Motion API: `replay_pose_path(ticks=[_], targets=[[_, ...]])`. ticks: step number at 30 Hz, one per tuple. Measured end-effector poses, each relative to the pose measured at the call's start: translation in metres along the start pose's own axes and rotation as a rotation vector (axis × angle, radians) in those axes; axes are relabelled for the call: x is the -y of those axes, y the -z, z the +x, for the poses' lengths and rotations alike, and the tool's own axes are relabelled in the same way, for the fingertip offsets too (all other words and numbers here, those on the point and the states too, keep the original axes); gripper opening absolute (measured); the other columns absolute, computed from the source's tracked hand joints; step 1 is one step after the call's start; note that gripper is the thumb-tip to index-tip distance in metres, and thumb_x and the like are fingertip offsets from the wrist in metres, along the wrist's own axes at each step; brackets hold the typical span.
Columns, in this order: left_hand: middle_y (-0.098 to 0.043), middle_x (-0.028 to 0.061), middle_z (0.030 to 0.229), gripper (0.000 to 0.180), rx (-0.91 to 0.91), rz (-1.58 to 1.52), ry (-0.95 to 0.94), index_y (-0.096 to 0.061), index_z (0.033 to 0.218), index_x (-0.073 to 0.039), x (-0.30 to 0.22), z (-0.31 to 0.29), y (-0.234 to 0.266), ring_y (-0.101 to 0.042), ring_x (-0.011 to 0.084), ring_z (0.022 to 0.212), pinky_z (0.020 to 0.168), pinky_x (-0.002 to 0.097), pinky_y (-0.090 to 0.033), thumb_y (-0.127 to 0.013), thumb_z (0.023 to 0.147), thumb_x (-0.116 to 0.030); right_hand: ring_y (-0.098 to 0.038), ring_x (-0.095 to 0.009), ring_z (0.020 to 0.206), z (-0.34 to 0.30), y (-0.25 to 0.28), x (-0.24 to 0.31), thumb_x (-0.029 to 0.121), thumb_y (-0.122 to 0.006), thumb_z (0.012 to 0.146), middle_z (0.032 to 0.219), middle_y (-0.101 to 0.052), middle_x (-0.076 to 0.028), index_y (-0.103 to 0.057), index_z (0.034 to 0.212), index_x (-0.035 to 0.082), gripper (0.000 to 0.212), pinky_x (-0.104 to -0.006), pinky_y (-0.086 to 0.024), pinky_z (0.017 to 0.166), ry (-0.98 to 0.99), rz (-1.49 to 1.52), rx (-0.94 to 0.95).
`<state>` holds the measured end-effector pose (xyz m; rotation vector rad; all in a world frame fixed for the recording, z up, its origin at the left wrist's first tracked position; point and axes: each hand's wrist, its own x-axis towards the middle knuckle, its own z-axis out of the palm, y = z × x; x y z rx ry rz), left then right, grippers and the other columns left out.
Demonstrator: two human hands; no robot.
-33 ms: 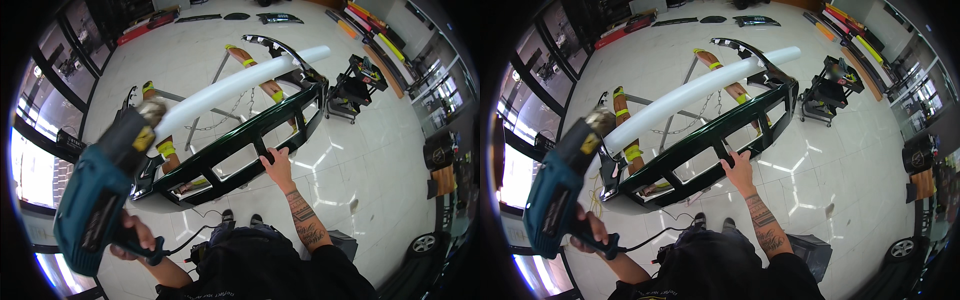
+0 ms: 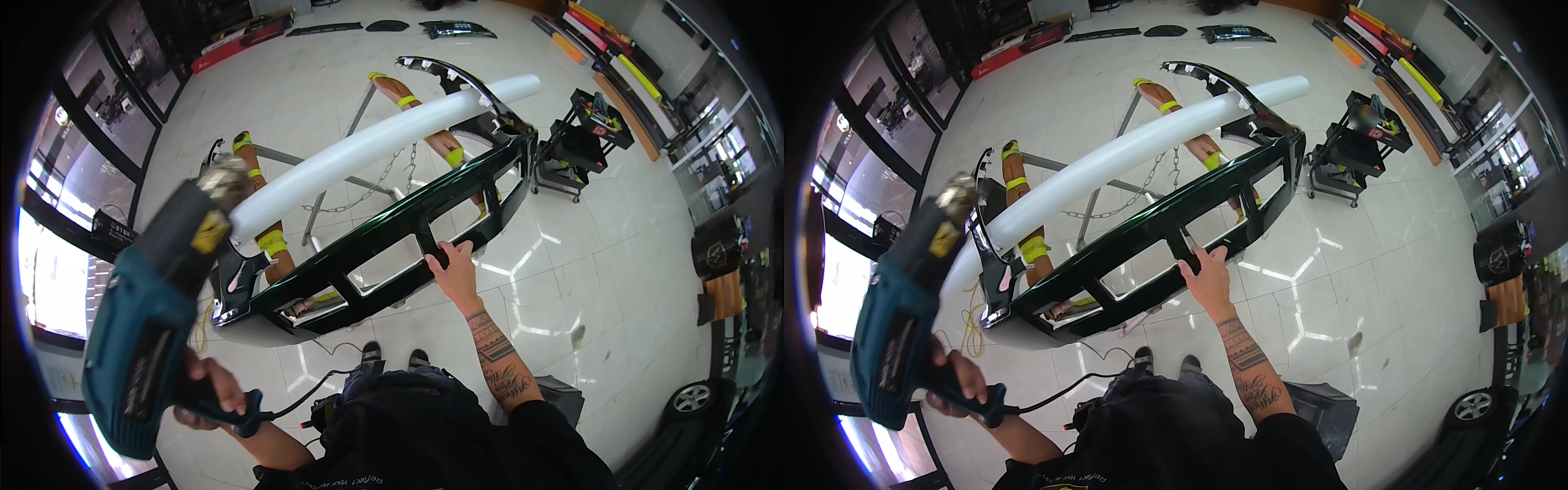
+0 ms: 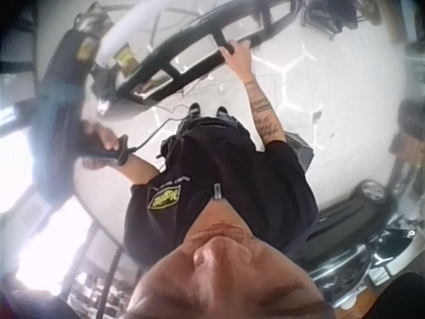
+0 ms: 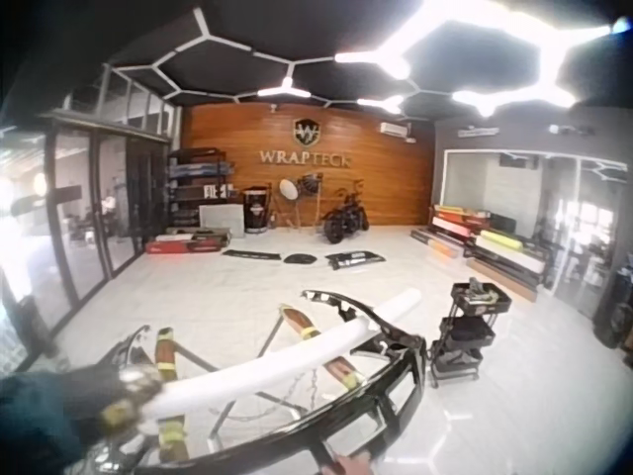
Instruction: The person uses a heat gun to apply heat to a green car bumper mounted on a stand, moving the tool along edges and surfaces. The person also uses a squeegee to press and smooth the bumper surface after heating.
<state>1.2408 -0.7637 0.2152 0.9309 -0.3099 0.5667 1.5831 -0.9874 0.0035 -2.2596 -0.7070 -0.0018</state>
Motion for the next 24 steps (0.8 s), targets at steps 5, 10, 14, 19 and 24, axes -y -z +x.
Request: replay_pose_path(ticks=[5, 10, 14, 19, 24], targets=[[-0.054, 0.0178, 0.080, 0.052, -0.013, 0.224, -0.286, -0.033, 0.112, 0.000, -0.034, -0.008, 0.009, -0.054, 0.0201, 0.046, 0.033, 0.0256, -0.048, -0.073, 0.079, -0.006, -0.057, -0.036, 0.085, -0.003, -0.007, 0.000, 0.032, -0.069, 0.088, 0.102, -0.043, -0.018, -0.062, 0.116, 0.004, 0.041, -0.0446, -0.050, 0.069, -0.016, -0.073, -0.009], [-0.057, 0.0147, 0.063, 0.052, -0.234, 0.357, -0.478, -0.034, 0.108, -0.002, -0.048, -0.019, 0.013, -0.058, 0.0208, 0.042, 0.038, 0.0245, -0.052, -0.077, 0.078, -0.007, -0.057, -0.037, 0.082, 0.006, -0.012, 0.002, 0.030, -0.067, 0.089, 0.102, -0.042, -0.019, -0.058, 0.117, 0.002, 0.040, -0.0453, -0.050, 0.068, 0.011, -0.160, -0.013], [-0.058, 0.0142, 0.063, 0.054, -0.238, 0.386, -0.467, -0.035, 0.110, -0.004, -0.057, -0.024, 0.024, -0.060, 0.0222, 0.043, 0.041, 0.0240, -0.053, -0.079, 0.079, -0.008, -0.060, -0.039, 0.083, 0.009, -0.012, 0.001, 0.028, -0.070, 0.086, 0.103, -0.044, -0.020, -0.057, 0.112, 0.001, 0.039, -0.0461, -0.053, 0.067, -0.007, -0.162, 0.013], [-0.058, 0.0143, 0.063, 0.054, -0.263, 0.388, -0.477, -0.034, 0.109, -0.005, -0.062, -0.020, 0.030, -0.060, 0.0218, 0.044, 0.043, 0.0239, -0.053, -0.079, 0.080, -0.009, -0.061, -0.041, 0.083, 0.013, -0.011, 0.004, 0.027, -0.072, 0.083, 0.104, -0.044, -0.021, -0.056, 0.108, -0.001, 0.041, -0.0465, -0.053, 0.067, 0.002, -0.192, 0.030], [-0.055, 0.0128, 0.061, 0.055, -0.279, 0.376, -0.498, -0.033, 0.108, -0.005, -0.067, -0.017, 0.034, -0.058, 0.0209, 0.045, 0.044, 0.0223, -0.052, -0.079, 0.078, -0.008, -0.062, -0.042, 0.080, 0.018, -0.014, 0.003, 0.027, -0.073, 0.081, 0.102, -0.045, -0.021, -0.054, 0.098, -0.003, 0.039, -0.0469, -0.054, 0.065, 0.059, -0.235, 0.035]])
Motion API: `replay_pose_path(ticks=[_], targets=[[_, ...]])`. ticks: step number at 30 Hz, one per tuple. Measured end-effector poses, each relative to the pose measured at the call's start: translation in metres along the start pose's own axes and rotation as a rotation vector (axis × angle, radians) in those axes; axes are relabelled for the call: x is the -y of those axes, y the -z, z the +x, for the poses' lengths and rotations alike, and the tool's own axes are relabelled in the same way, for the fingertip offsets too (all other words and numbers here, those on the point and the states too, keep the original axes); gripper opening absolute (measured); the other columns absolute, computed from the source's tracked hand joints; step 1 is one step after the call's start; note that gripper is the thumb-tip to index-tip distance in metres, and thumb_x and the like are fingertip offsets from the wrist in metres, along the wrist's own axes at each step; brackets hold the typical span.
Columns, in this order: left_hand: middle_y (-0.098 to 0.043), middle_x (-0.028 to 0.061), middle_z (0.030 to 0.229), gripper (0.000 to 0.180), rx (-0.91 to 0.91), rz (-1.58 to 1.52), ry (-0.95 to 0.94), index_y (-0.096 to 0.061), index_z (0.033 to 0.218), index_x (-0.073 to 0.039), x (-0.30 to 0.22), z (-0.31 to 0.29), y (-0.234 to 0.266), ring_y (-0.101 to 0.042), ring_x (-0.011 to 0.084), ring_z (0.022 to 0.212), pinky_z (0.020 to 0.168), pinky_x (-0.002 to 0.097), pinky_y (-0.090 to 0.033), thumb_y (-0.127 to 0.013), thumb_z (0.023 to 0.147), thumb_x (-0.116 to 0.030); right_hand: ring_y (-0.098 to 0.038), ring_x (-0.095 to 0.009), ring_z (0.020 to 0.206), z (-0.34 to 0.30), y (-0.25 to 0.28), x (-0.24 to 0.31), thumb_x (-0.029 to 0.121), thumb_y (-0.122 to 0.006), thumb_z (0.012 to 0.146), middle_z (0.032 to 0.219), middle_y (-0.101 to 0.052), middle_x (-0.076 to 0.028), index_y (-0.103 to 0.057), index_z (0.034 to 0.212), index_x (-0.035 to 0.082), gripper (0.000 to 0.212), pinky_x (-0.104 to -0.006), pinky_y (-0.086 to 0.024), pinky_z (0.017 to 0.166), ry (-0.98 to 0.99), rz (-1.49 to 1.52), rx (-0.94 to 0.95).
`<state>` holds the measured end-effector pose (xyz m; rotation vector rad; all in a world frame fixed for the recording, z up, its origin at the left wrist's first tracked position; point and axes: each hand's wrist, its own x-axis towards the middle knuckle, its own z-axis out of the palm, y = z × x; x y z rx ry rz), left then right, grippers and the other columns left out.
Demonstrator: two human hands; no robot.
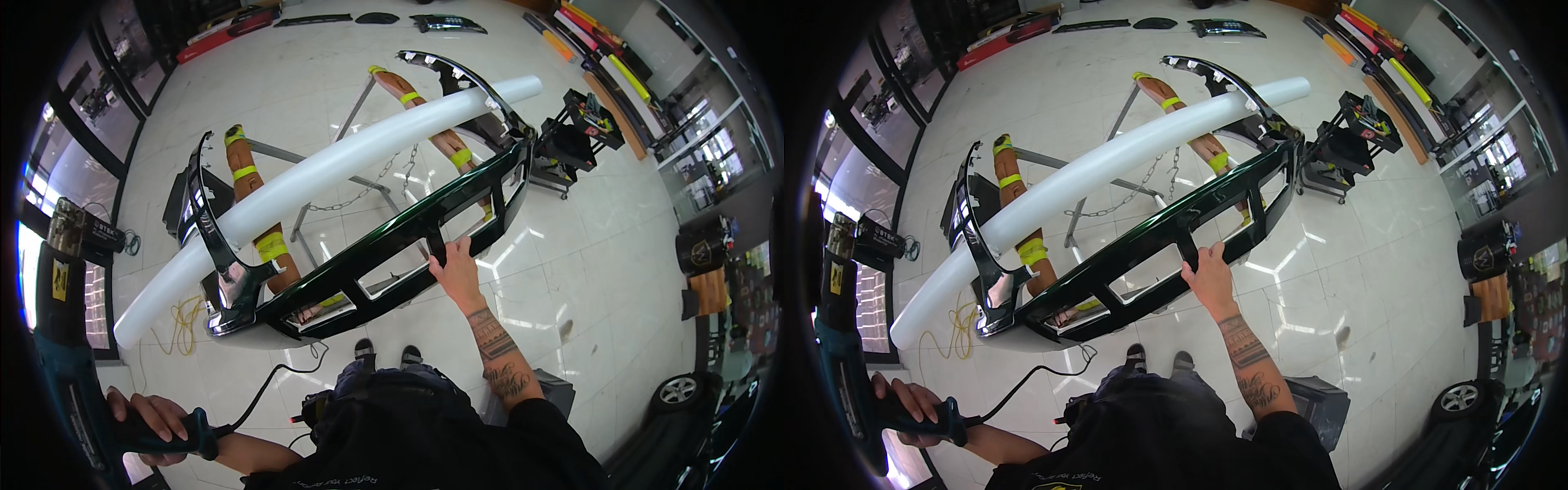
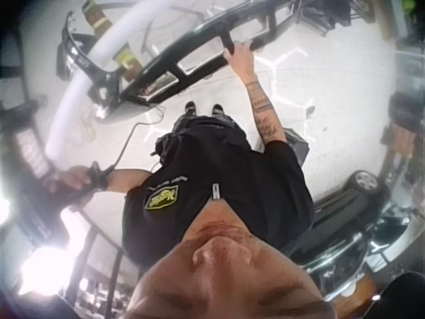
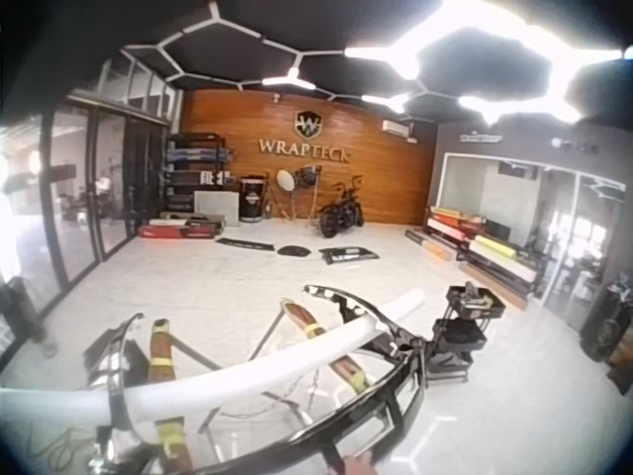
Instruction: The person uses a heat gun to apply heat to a green car bumper mounted on a stand, moving the tool along edges and surfaces. The person also uses a squeegee to press and smooth the bumper surface after heating.
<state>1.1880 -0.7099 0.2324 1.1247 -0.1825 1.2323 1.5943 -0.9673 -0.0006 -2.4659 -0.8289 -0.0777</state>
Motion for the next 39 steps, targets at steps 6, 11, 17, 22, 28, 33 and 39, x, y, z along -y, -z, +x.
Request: replay_pose_path(ticks=[6, 11, 17, 22, 28, 33, 39], targets=[[-0.053, 0.0107, 0.060, 0.054, 0.018, -0.007, 0.001, -0.033, 0.107, -0.005, -0.005, -0.002, 0.012, -0.054, 0.0200, 0.042, 0.043, 0.0217, -0.050, -0.078, 0.077, -0.007, -0.062, -0.040, 0.081, 0.007, 0.004, -0.006, 0.026, -0.070, 0.086, 0.100, -0.048, -0.020, -0.054, 0.097, -0.003, 0.035, -0.0449, -0.053, 0.067, 0.098, -0.047, 0.063], [-0.052, 0.0107, 0.061, 0.054, 0.020, 0.010, -0.014, -0.032, 0.107, -0.005, -0.002, 0.000, 0.007, -0.053, 0.0194, 0.042, 0.042, 0.0217, -0.050, -0.078, 0.077, -0.007, -0.060, -0.034, 0.083, 0.010, 0.017, -0.028, 0.020, -0.068, 0.089, 0.107, -0.048, -0.019, -0.054, 0.120, 0.000, 0.039, -0.0414, -0.052, 0.071, 0.157, 0.219, 0.189], [-0.052, 0.0117, 0.064, 0.057, -0.059, -0.011, -0.046, -0.032, 0.110, -0.005, -0.002, -0.004, 0.016, -0.052, 0.0183, 0.041, 0.043, 0.0214, -0.051, -0.078, 0.076, -0.008, -0.057, -0.030, 0.088, -0.020, 0.031, -0.006, 0.018, -0.078, 0.080, 0.129, -0.041, -0.020, -0.055, 0.130, 0.012, 0.055, -0.0381, -0.052, 0.078, 0.246, 0.193, 0.162], [-0.051, 0.0114, 0.064, 0.059, -0.022, -0.008, 0.011, -0.033, 0.112, -0.003, 0.002, -0.005, 0.014, -0.052, 0.0174, 0.041, 0.042, 0.0209, -0.051, -0.079, 0.076, -0.009, -0.054, -0.042, 0.109, -0.024, 0.035, -0.009, 0.008, -0.071, 0.073, 0.141, -0.033, -0.028, -0.057, 0.129, 0.019, 0.059, -0.0434, -0.050, 0.092, 0.422, 0.011, 0.235], [-0.047, 0.0132, 0.079, 0.063, 0.016, -0.059, 0.013, -0.032, 0.117, 0.001, 0.003, -0.005, 0.020, -0.052, 0.0161, 0.048, 0.041, 0.0200, -0.050, -0.078, 0.075, -0.009, -0.052, -0.043, 0.115, -0.011, 0.042, -0.016, 0.004, -0.064, 0.070, 0.139, -0.035, -0.030, -0.058, 0.129, 0.018, 0.061, -0.0427, -0.050, 0.094, 0.373, 0.018, 0.408], [-0.049, 0.0118, 0.071, 0.061, -0.017, -0.005, -0.007, -0.032, 0.115, -0.001, -0.005, -0.005, 0.019, -0.053, 0.0158, 0.045, 0.042, 0.0199, -0.050, -0.077, 0.076, -0.009, -0.061, -0.033, 0.090, 0.000, 0.034, -0.022, 0.003, -0.064, 0.070, 0.129, -0.044, -0.026, -0.058, 0.127, 0.017, 0.059, -0.0392, -0.054, 0.079, 0.538, -0.029, 0.300], [-0.051, 0.0104, 0.064, 0.058, -0.036, 0.013, 0.002, -0.032, 0.113, -0.004, -0.007, -0.002, 0.020, -0.053, 0.0159, 0.043, 0.044, 0.0197, -0.051, -0.077, 0.076, -0.009, -0.062, -0.036, 0.091, 0.010, 0.044, -0.015, 0.006, -0.065, 0.072, 0.125, -0.043, -0.027, -0.059, 0.123, 0.017, 0.052, -0.0394, -0.055, 0.079, 0.472, -0.182, 0.476]])
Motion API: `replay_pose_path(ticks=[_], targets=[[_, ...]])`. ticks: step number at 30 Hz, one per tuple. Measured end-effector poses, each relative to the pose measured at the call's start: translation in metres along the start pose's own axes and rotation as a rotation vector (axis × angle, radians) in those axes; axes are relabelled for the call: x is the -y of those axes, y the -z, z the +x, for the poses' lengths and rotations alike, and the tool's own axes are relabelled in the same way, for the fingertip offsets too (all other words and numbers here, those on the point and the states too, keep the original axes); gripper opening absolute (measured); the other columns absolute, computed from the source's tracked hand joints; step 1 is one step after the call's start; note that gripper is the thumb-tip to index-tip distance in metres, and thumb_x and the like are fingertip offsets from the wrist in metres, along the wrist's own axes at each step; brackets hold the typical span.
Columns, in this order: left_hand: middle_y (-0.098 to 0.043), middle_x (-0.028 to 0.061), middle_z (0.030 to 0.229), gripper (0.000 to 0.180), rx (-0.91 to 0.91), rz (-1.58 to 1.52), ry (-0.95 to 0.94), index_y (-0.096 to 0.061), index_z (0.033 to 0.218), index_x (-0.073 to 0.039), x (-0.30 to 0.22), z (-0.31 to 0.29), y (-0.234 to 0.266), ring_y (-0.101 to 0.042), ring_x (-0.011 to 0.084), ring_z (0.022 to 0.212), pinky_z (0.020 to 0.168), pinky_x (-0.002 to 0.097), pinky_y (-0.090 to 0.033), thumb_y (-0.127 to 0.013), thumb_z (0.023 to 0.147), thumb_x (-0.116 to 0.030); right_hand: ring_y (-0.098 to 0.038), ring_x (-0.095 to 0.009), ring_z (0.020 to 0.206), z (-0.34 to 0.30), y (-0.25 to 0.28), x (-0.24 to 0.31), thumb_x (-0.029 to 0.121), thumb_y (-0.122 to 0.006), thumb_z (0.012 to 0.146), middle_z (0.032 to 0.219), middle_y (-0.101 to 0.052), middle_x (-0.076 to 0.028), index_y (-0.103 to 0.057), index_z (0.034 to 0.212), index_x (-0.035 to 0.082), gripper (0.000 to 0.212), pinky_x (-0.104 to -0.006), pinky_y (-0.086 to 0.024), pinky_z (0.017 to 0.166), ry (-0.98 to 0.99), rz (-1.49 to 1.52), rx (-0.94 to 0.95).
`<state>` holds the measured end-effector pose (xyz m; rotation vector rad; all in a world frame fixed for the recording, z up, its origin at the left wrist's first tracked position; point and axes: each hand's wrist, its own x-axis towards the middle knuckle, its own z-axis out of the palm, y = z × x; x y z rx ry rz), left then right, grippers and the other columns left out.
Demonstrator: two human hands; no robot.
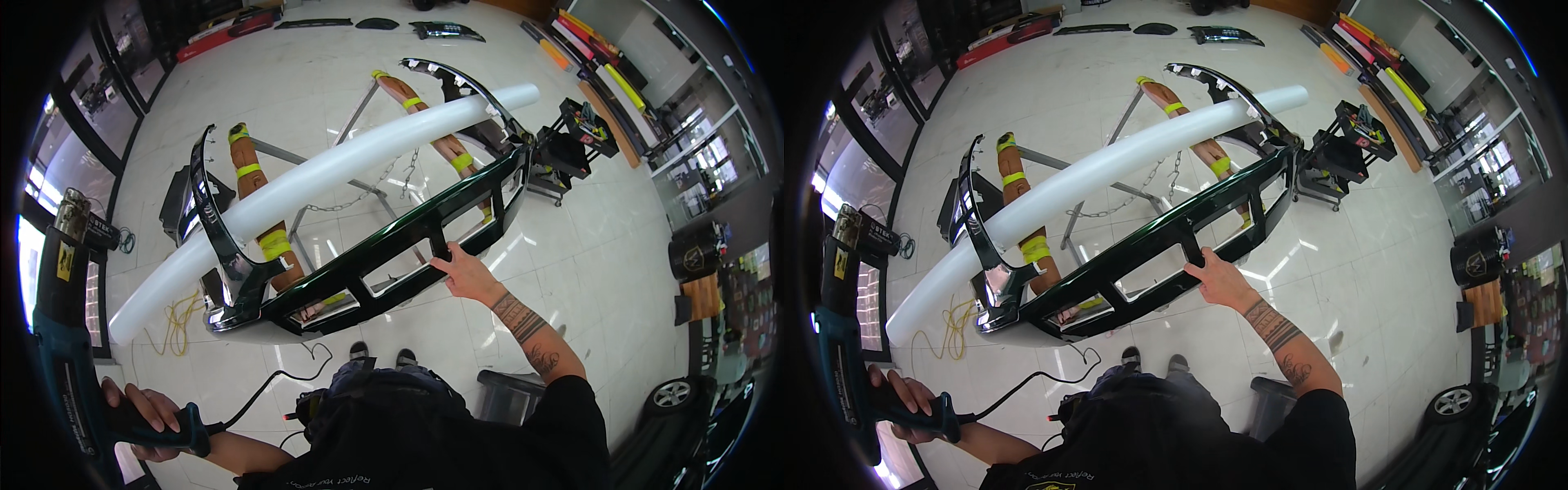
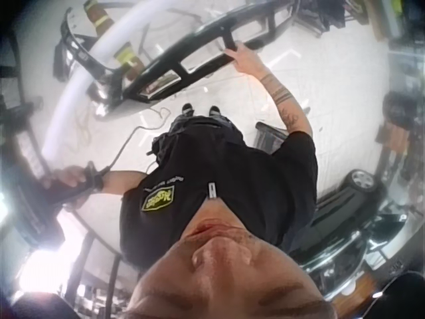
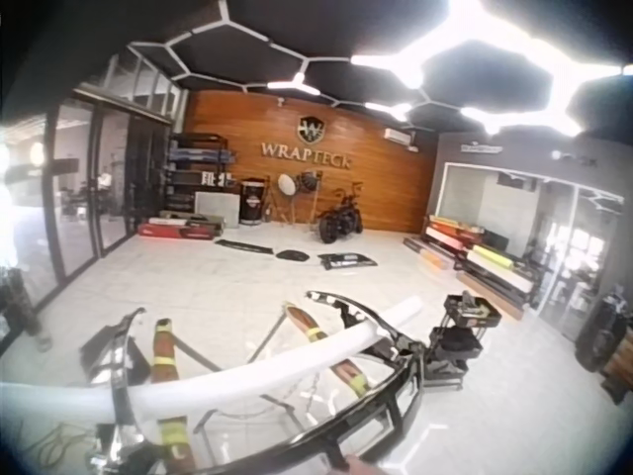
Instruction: The person uses a heat gun to apply heat to a green car bumper mounted on a stand, moving the tool along edges and surfaces. The person also uses a squeegee to press and smooth the bumper surface after heating.
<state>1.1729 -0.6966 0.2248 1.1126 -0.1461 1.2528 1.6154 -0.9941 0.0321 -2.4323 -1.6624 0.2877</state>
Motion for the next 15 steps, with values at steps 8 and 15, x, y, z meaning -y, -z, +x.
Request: replay_pose_path(ticks=[8, 15], targets=[[-0.042, 0.0147, 0.096, 0.066, 0.037, -0.087, -0.057, -0.030, 0.118, 0.005, -0.007, -0.005, 0.027, -0.051, 0.0146, 0.054, 0.039, 0.0200, -0.049, -0.077, 0.072, -0.004, -0.060, -0.039, 0.089, 0.009, 0.000, -0.004, 0.001, -0.066, 0.070, 0.118, -0.042, -0.023, -0.061, 0.117, 0.017, 0.050, -0.0400, -0.055, 0.078, 0.020, 0.129, -0.040], [-0.043, 0.0158, 0.093, 0.061, 0.185, -0.098, 0.003, -0.029, 0.111, 0.005, -0.015, 0.001, 0.050, -0.053, 0.0142, 0.053, 0.038, 0.0214, -0.051, -0.077, 0.072, -0.001, -0.058, -0.040, 0.090, 0.010, -0.008, 0.001, -0.001, -0.065, 0.069, 0.118, -0.042, -0.022, -0.062, 0.109, 0.014, 0.043, -0.0406, -0.053, 0.080, -0.038, 0.158, -0.112]])
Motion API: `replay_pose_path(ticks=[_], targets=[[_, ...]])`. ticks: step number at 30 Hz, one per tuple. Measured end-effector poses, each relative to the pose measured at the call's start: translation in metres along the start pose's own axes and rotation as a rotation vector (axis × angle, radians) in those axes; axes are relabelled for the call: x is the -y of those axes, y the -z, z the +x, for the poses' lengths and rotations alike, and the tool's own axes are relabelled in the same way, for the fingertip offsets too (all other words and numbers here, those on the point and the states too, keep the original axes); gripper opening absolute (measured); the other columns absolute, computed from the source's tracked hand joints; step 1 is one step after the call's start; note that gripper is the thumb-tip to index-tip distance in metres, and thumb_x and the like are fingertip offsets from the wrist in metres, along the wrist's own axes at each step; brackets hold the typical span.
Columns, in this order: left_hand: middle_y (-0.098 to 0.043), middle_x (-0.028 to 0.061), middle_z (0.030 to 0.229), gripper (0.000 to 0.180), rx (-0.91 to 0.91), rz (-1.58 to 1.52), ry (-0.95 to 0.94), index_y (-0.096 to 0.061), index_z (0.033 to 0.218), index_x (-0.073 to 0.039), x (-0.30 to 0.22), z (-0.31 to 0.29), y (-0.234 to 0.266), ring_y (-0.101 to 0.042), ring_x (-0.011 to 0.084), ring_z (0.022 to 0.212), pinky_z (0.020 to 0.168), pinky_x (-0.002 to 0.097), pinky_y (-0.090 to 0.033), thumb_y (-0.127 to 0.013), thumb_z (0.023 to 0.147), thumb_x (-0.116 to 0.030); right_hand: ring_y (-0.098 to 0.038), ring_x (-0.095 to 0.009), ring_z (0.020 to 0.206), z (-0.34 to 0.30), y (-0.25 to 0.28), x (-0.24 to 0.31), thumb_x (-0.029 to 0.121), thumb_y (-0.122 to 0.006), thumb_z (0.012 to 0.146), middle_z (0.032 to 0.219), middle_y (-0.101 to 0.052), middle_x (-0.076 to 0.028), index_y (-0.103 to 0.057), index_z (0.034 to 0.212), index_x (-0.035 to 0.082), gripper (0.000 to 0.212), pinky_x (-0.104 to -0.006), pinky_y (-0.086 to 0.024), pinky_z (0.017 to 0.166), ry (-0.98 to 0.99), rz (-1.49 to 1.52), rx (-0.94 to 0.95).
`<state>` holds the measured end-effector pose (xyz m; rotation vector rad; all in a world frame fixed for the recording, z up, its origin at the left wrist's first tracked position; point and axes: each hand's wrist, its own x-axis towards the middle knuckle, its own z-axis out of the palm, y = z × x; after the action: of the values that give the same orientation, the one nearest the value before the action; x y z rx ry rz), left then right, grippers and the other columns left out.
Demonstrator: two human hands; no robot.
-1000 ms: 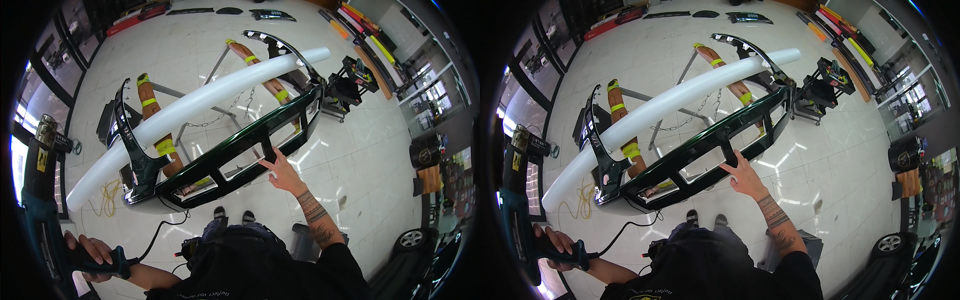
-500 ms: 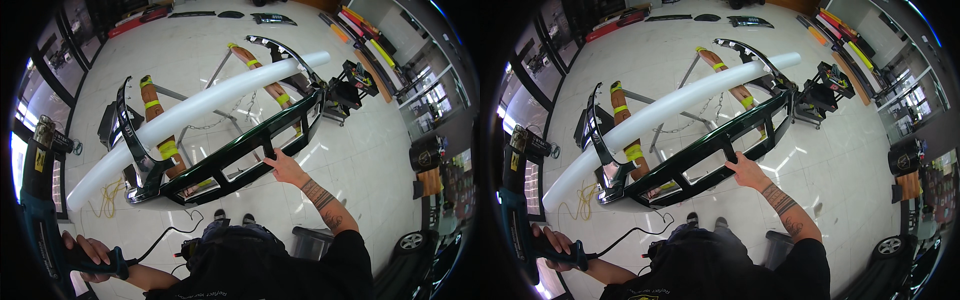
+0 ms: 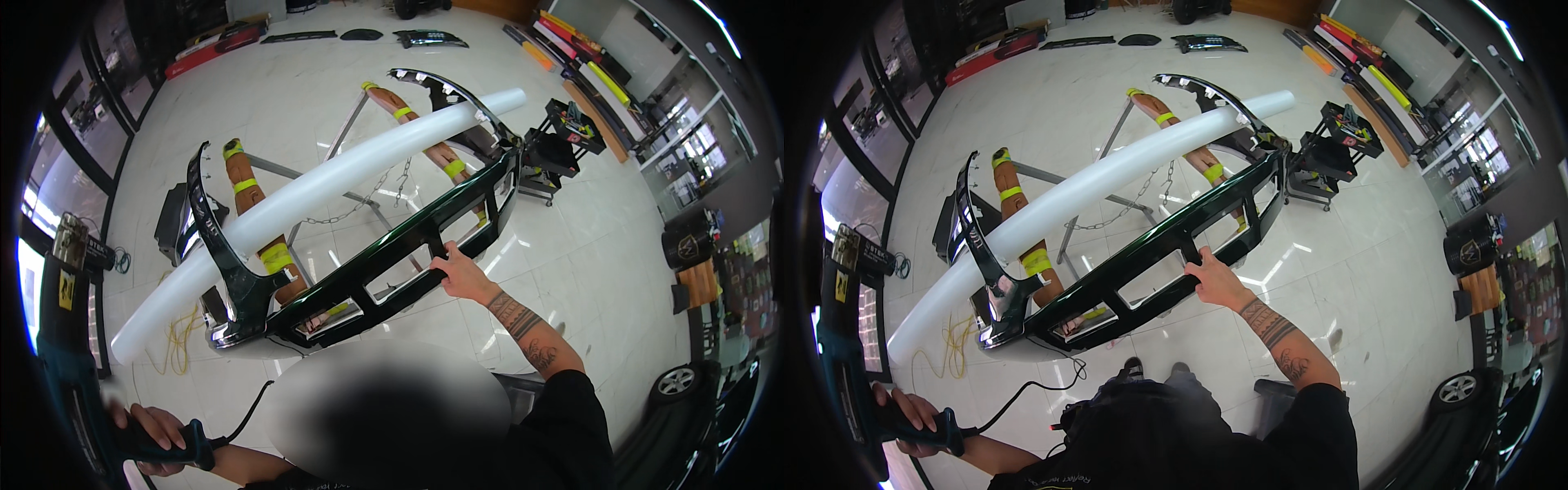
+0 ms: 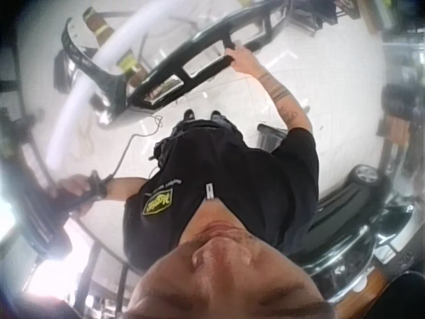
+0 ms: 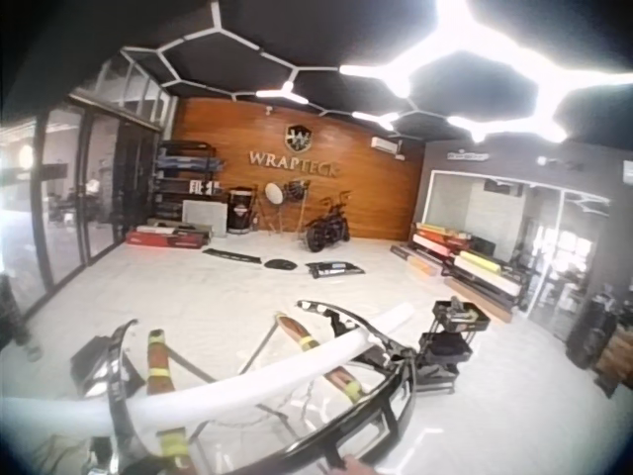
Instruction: The person uses a heat gun to apply heat to a green car bumper mounted on a stand, moving the tool along edges and surfaces. The person also uses a squeegee to press and smooth the bumper surface after heating.
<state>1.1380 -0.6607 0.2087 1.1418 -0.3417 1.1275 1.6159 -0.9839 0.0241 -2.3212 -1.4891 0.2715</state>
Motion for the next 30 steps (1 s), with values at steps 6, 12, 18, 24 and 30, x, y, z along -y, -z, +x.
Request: replay_pose_path(ticks=[6, 12, 18, 24, 30], targets=[[-0.046, 0.0113, 0.070, 0.053, -0.120, -0.012, 0.032, -0.029, 0.108, 0.001, 0.019, -0.001, -0.038, -0.051, 0.0163, 0.043, 0.037, 0.0230, -0.051, -0.073, 0.079, -0.004, -0.056, -0.036, 0.106, -0.017, -0.001, -0.006, -0.002, -0.062, 0.069, 0.138, -0.032, -0.027, -0.058, 0.130, 0.017, 0.064, -0.0406, -0.051, 0.088, 0.101, 0.024, 0.021], [-0.057, 0.0171, 0.076, 0.055, -0.017, -0.171, 0.531, -0.033, 0.120, 0.004, 0.062, -0.029, -0.071, -0.063, 0.0279, 0.058, 0.045, 0.0347, -0.057, -0.070, 0.087, -0.020, -0.059, -0.024, 0.100, -0.048, -0.024, 0.056, -0.004, -0.060, 0.075, 0.136, -0.045, -0.018, -0.058, 0.128, 0.005, 0.053, -0.0326, -0.051, 0.085, 0.004, 0.397, -0.527], [-0.044, 0.0188, 0.135, 0.077, 0.184, 0.313, 0.959, -0.028, 0.143, 0.004, 0.203, -0.052, -0.200, -0.044, 0.0304, 0.120, 0.100, 0.0409, -0.036, -0.054, 0.093, -0.047, -0.048, -0.027, 0.128, -0.075, 0.057, 0.147, 0.030, -0.077, 0.083, 0.142, -0.046, -0.016, -0.030, 0.149, 0.002, 0.086, -0.0403, -0.036, 0.108, 0.242, 1.266, -0.227], [-0.030, 0.0287, 0.150, 0.065, 0.888, 1.026, 0.406, -0.041, 0.142, 0.003, 0.309, -0.013, -0.355, -0.024, 0.0477, 0.139, 0.112, 0.0549, -0.022, -0.050, 0.096, -0.042, -0.049, -0.026, 0.123, -0.139, 0.089, 0.028, 0.023, -0.077, 0.083, 0.131, -0.050, -0.014, -0.038, 0.141, 0.003, 0.073, -0.0403, -0.040, 0.105, -0.271, 1.770, -0.331], [-0.056, 0.0205, 0.130, 0.034, 0.365, 1.321, 0.555, -0.063, 0.119, 0.000, 0.368, 0.019, -0.279, -0.051, 0.0390, 0.120, 0.106, 0.0450, -0.037, -0.062, 0.087, -0.012, -0.050, -0.013, 0.053, -0.183, 0.102, -0.067, 0.064, -0.053, 0.089, 0.080, -0.047, -0.004, -0.024, 0.144, 0.015, 0.080, -0.0318, -0.043, 0.054, -0.037, 2.241, -0.418]])
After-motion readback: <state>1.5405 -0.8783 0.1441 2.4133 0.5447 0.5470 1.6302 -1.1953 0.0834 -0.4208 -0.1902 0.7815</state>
